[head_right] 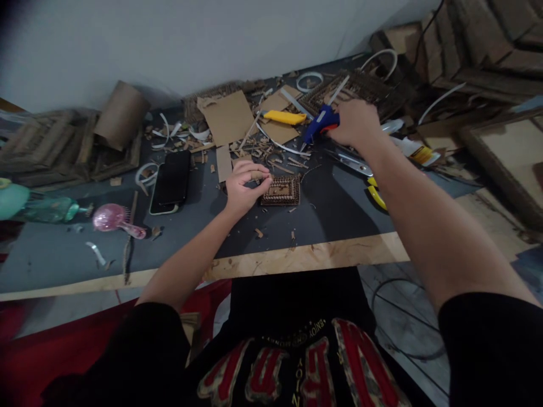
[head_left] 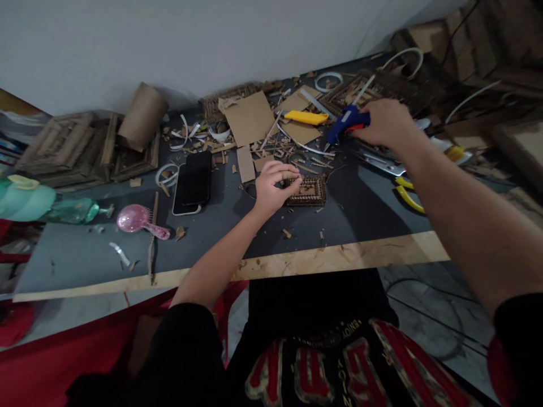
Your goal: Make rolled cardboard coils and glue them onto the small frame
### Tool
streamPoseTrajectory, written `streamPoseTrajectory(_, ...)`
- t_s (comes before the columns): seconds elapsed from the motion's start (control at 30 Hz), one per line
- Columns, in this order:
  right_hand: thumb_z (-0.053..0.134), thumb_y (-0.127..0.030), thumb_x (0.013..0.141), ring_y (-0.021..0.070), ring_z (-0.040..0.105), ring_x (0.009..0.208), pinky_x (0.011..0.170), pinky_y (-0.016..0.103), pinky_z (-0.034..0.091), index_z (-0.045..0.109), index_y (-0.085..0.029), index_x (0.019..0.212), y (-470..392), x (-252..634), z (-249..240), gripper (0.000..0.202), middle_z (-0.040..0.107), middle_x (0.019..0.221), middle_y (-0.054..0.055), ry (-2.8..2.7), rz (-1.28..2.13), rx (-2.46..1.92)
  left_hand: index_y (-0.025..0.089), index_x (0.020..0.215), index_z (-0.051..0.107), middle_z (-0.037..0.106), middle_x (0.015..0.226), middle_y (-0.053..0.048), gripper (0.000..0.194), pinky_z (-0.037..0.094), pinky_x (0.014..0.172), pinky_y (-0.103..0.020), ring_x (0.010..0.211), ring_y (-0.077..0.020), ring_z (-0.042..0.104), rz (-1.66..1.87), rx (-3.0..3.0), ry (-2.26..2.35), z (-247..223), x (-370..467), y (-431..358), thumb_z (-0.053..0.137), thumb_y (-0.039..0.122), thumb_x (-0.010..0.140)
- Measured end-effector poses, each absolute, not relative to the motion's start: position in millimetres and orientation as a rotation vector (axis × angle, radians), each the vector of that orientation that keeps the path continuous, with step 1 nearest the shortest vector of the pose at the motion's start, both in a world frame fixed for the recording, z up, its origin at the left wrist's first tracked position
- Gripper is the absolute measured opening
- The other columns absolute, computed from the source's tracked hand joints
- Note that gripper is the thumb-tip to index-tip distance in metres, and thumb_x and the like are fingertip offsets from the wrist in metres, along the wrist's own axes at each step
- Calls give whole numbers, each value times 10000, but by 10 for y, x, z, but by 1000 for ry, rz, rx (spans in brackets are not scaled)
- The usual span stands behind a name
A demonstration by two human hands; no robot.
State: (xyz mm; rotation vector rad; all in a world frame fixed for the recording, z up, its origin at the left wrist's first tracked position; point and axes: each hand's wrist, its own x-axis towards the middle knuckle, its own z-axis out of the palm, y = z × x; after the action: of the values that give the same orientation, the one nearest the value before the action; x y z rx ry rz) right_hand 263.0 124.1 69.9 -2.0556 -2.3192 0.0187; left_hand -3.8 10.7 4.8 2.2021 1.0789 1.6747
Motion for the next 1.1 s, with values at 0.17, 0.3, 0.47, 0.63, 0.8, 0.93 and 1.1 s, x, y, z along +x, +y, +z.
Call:
streamPoseTrajectory(0.17,667,-296,872,354,543,1316,1099,519,383,535,-94,1355,1017,2551,769,540,597,1380,198,-1788,-40,-2125,247,781,728,784,865,11,57,552,871,-399,858,-170,686,1668,2180,1086,54,-47,111,752,263,830)
streamPoseTrajectory(0.3,624,-273,882,331,539,1308,1068,482,429,474,-105,1330,890,2462,702,502,555,1394,201,-1743,-70,-2058,248,785,724,785,873,6,69,552,883,-412,876,-178,690,1638,2179,1130,59,-61,108,739,286,840)
streamPoseTrajectory(0.47,627,-290,844,381,597,1218,1038,542,439,567,-92,1204,860,2408,607,415,633,1273,225,-1941,-89,-2039,252,781,719,784,889,3,91,544,909,-426,911,-190,682,1571,2177,1193,59,-75,106,720,310,850)
streamPoseTrajectory(0.63,644,-302,772,362,616,1125,929,488,488,567,-122,1112,747,2421,495,392,662,1147,199,-1783,-92,-1845,260,806,716,780,906,0,141,546,922,-437,929,-194,685,1560,2160,1225,29,-80,136,691,374,885)
streamPoseTrajectory(0.8,640,-326,742,326,617,1021,880,503,493,527,-233,979,667,2433,286,278,646,1021,144,-1797,-76,-1531,263,833,714,776,929,-8,210,547,934,-449,945,-194,691,1565,2160,1246,6,-99,163,655,447,917)
streamPoseTrajectory(0.93,634,-366,746,328,613,989,861,531,498,502,-278,941,663,2445,202,252,643,988,117,-1876,-28,-1475,269,863,716,771,947,-17,229,539,949,-465,974,-205,686,1526,2171,1255,16,-112,161,631,470,933)
streamPoseTrajectory(1.1,613,-346,760,335,609,1028,897,537,497,507,-248,958,641,2431,210,245,636,1023,142,-1935,-1,-1427,276,862,718,766,937,-19,262,540,944,-479,967,-213,687,1528,2204,1288,20,-110,159,611,502,940)
